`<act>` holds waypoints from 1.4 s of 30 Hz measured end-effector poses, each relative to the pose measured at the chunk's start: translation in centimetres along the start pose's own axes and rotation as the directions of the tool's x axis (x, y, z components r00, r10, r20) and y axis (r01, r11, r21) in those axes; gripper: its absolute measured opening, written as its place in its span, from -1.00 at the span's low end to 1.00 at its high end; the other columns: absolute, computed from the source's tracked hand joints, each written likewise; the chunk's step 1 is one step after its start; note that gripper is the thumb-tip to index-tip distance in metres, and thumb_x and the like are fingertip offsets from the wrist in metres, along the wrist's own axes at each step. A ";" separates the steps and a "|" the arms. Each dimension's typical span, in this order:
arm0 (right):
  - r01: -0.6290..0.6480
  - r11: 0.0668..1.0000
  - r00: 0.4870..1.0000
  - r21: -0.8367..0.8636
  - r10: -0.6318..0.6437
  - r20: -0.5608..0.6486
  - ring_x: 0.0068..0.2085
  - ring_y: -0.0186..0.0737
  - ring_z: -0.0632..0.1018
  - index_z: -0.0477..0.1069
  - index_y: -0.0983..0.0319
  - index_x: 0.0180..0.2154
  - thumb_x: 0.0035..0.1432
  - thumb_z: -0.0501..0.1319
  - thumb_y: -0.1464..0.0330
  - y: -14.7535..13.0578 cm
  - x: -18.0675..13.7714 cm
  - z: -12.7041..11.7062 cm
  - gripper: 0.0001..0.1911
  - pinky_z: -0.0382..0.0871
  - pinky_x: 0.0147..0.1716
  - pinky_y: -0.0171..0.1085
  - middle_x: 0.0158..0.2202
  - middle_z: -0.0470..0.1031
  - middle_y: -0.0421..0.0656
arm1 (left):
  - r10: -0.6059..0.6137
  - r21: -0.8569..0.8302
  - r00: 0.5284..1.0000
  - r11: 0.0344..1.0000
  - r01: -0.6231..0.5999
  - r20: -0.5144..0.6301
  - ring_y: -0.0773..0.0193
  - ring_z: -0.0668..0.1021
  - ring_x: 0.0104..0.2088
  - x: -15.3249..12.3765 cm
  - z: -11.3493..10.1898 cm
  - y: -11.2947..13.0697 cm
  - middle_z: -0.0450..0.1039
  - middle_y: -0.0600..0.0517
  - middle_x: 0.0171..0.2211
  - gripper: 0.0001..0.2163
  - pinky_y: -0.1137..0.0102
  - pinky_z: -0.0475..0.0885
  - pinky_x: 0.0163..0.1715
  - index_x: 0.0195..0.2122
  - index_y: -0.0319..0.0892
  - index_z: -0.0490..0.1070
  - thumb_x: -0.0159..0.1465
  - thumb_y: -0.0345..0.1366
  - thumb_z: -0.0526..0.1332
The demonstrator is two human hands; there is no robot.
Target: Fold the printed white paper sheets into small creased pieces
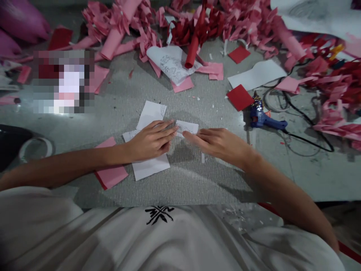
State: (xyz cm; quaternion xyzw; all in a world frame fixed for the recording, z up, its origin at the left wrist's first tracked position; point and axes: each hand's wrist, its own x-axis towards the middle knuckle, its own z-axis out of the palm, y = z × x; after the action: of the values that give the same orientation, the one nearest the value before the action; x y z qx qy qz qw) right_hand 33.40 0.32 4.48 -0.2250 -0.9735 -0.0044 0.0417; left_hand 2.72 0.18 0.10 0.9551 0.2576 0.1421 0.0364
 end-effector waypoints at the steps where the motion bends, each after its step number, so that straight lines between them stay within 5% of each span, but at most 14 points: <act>1: -0.016 1.000 1.000 0.008 0.016 -0.011 -0.14 -0.09 0.65 0.08 0.29 0.46 0.45 0.01 0.58 0.1 0.1 0.2 -0.38 0.59 -0.19 -0.16 -0.07 0.65 0.00 | 0.010 0.004 1.000 1.000 -0.010 -0.005 -0.13 0.42 0.40 0.0 0.0 0.0 0.47 -0.20 0.30 -0.66 -0.03 0.41 0.31 0.22 -0.30 0.53 0.49 -0.39 0.14; 7: -0.048 0.995 0.988 0.088 0.060 -0.142 -0.11 -0.10 0.57 0.51 0.32 0.14 0.47 0.05 0.53 -0.1 2.1 2.2 -0.65 0.56 -0.12 -0.14 -0.11 0.55 0.02 | 0.047 0.065 0.998 0.997 -0.044 -0.050 -0.16 0.35 0.44 0.1 -0.3 -0.1 0.41 -0.22 0.35 -0.62 -0.05 0.40 0.30 0.30 -0.28 0.43 0.52 -0.35 0.12; 13: -0.072 0.988 0.985 0.134 0.092 -0.149 -0.18 -0.11 0.50 0.49 0.29 0.17 0.46 0.06 0.51 -0.4 2.1 2.6 -0.63 0.53 -0.21 -0.14 -0.15 0.47 0.00 | 0.016 0.109 0.994 0.994 -0.004 -0.105 -0.23 0.39 0.41 -0.2 -0.8 0.0 0.48 -0.23 0.29 -0.73 -0.06 0.45 0.19 0.07 -0.27 0.59 0.50 -0.34 0.13; 19: -0.277 0.905 0.910 0.322 0.355 -0.216 0.14 0.11 0.49 0.43 0.21 0.10 0.40 0.27 0.32 -1.0 2.2 3.1 -0.72 0.47 0.14 0.11 0.12 0.46 0.11 | 0.011 0.111 0.977 0.994 0.013 -0.213 -0.22 0.54 0.27 -0.2 -0.3 -0.1 0.62 -0.22 0.11 -0.79 -0.03 0.54 0.07 -0.12 -0.28 0.60 0.47 -0.35 0.15; 24: -0.459 0.718 0.785 0.523 0.604 -0.140 -0.11 -0.01 0.57 0.42 0.16 0.05 0.24 0.40 0.31 -1.6 2.8 3.2 -0.63 0.51 -0.07 -0.04 -0.13 0.55 -0.07 | -0.048 0.012 0.969 0.999 0.052 -0.244 -0.13 0.52 0.28 0.1 0.0 -0.4 0.56 -0.26 0.17 -0.73 -0.02 0.53 0.14 0.14 -0.28 0.46 0.48 -0.39 0.12; 27: -0.497 0.603 0.731 0.624 0.678 -0.073 -0.23 -0.11 0.57 0.49 0.16 -0.10 0.20 0.40 0.30 -1.9 3.0 2.8 -0.76 0.47 -0.17 -0.13 -0.23 0.56 -0.14 | -0.069 -0.030 0.958 0.998 0.064 -0.277 -0.09 0.55 0.25 0.3 0.0 -0.4 0.57 -0.26 0.12 -0.68 0.01 0.55 0.12 0.24 -0.27 0.33 0.48 -0.41 0.10; 30: -0.552 0.548 0.693 0.629 0.721 -0.020 -0.24 -0.12 0.56 0.52 0.16 -0.07 0.12 0.45 0.28 -1.8 2.9 2.2 -0.67 0.43 -0.22 -0.15 -0.22 0.56 -0.13 | -0.068 -0.031 0.957 0.998 0.062 -0.284 -0.09 0.56 0.23 0.4 -0.1 -0.3 0.58 -0.27 0.07 -0.67 0.03 0.56 0.13 0.24 -0.30 0.28 0.48 -0.43 0.10; 37: -0.596 0.550 0.689 0.584 0.725 0.021 -0.33 -0.16 0.52 0.51 0.17 -0.31 0.13 0.45 0.27 -1.7 2.5 2.0 -0.83 0.34 -0.32 -0.18 -0.35 0.56 -0.17 | -0.055 -0.050 0.964 0.998 0.044 -0.260 -0.07 0.55 0.22 0.4 0.1 -0.4 0.55 -0.28 0.10 -0.66 0.05 0.55 0.16 0.26 -0.33 0.26 0.49 -0.41 0.10; 42: -0.458 0.476 0.667 0.751 0.742 -0.064 -0.27 -0.15 0.61 0.56 0.16 -0.28 0.31 0.33 0.23 -3.1 3.1 2.0 -0.85 0.41 -0.23 -0.18 -0.30 0.64 -0.16 | -0.102 -0.215 0.963 0.975 0.048 -0.251 -0.11 0.55 0.23 0.3 0.1 -0.7 0.53 -0.30 0.14 -0.62 -0.03 0.52 0.18 0.34 -0.28 0.25 0.54 -0.30 0.08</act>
State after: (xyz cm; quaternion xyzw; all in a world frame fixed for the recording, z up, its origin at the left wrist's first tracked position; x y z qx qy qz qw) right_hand 29.08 -1.01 2.81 -0.5214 -0.7273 0.3229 0.3080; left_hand 2.71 0.92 0.02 0.9086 0.2801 0.2907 0.1070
